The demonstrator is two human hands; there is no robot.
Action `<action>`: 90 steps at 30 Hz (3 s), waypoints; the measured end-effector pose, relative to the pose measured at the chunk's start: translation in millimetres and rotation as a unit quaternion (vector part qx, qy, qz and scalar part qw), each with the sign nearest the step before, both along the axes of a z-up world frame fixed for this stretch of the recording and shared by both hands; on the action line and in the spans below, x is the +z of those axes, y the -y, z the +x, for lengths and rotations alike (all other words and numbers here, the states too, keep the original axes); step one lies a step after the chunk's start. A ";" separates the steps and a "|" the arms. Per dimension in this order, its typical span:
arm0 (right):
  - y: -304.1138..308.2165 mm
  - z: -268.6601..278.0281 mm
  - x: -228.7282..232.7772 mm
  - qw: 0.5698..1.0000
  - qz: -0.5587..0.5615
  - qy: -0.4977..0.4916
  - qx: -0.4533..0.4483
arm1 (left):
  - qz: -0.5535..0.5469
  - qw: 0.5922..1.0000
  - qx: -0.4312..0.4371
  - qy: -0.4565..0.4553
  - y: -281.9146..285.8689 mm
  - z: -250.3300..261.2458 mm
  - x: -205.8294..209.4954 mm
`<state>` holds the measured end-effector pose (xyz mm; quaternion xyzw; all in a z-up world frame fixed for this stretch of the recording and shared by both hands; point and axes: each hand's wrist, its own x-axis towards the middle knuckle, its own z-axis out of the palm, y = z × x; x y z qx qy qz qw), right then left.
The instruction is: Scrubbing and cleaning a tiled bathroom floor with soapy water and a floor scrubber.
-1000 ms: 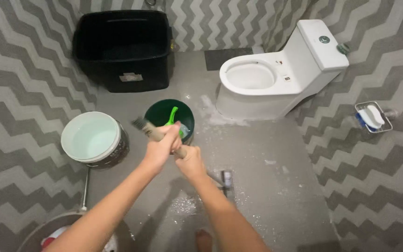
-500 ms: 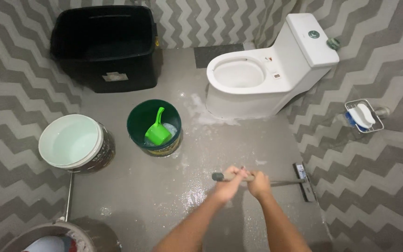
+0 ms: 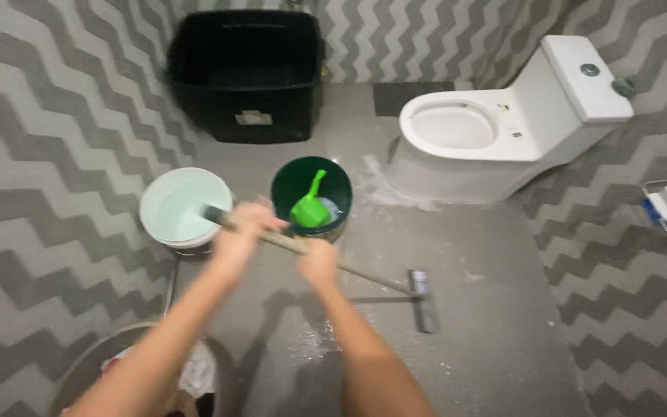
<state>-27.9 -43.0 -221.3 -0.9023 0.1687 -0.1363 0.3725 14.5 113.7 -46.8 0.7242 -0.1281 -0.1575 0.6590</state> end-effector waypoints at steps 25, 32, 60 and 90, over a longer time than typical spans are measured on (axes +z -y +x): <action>282.2 -116.2 -31.6 0.963 -0.031 -0.242 -0.111 | -0.045 0.975 0.139 -0.164 298.4 -103.8 -114.8; 254.3 -116.7 -55.1 0.954 -0.013 -0.289 -0.077 | -0.108 0.976 0.121 -0.146 257.2 -108.6 -157.4; 23.7 42.9 22.4 0.991 0.063 -0.059 0.099 | -0.130 0.977 0.164 -0.049 11.2 48.8 -50.7; -128.8 54.6 95.8 0.975 0.124 -0.164 0.086 | -0.014 0.994 0.072 -0.085 -161.2 109.4 -13.9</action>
